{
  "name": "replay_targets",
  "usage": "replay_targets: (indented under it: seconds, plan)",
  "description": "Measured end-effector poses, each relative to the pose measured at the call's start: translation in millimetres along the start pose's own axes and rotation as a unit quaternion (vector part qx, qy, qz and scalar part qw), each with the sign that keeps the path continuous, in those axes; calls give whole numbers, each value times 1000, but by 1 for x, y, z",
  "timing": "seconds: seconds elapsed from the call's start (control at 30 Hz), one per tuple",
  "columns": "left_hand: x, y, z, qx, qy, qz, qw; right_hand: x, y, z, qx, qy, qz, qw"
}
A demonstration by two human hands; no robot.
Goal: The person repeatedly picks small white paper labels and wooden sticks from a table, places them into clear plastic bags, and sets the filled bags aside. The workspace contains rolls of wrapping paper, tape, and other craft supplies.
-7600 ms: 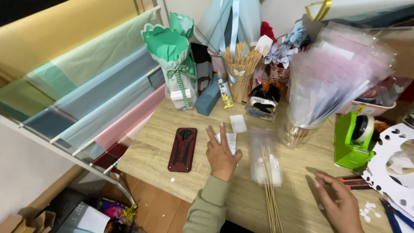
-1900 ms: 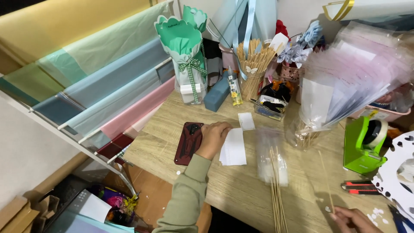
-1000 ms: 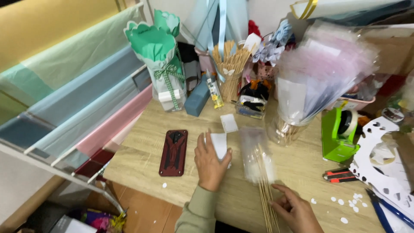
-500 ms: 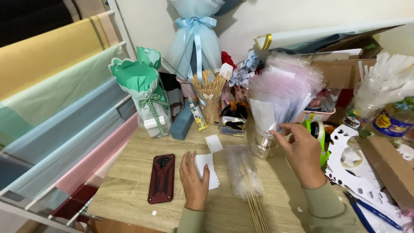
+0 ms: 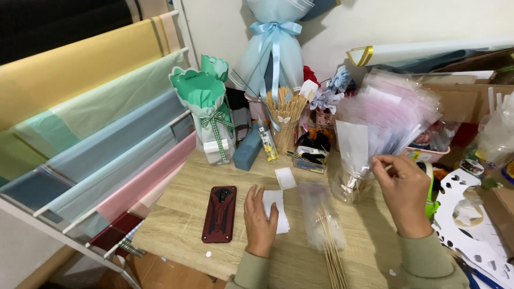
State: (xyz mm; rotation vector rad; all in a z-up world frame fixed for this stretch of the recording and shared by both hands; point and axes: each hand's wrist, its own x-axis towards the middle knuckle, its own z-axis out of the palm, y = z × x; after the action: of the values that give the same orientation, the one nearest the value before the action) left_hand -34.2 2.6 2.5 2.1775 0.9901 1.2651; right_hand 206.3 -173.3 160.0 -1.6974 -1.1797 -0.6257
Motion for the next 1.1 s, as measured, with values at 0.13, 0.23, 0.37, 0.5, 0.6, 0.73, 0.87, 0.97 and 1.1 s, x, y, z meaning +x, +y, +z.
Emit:
replay_targets:
  seconds: [0.13,0.23,0.37,0.5,0.6,0.73,0.87,0.97,1.1]
  plan:
    - [0,2,-2,-8,11,5,1000,-4,8,6,-48,-26,19,998]
    - [-2,1,0,-8,7,12,1000,-11,15,13,-118,-31,3,993]
    - [-1,0,-1,-6,13,25,1000,-11,22,17,-100,-22,-4,995]
    - [1,1,-1,-19,2,21,1000,-14,33,15,-110,-2,-19,994]
    - [2,-1,0,-27,-1,18,999,-5,19,2,-72,14,-32,997]
    - [3,2,-2,-46,9,25,999,3,11,-18,24,81,-33,996]
    - [0,12,-6,-85,97,105,986,-15,1,-41,117,151,25,981]
    - [-7,36,-10,-165,112,143,969,-27,-28,-64,134,147,41,979]
    - [-35,107,-27,-336,-65,13,939,-46,-32,-67,89,66,-91,990]
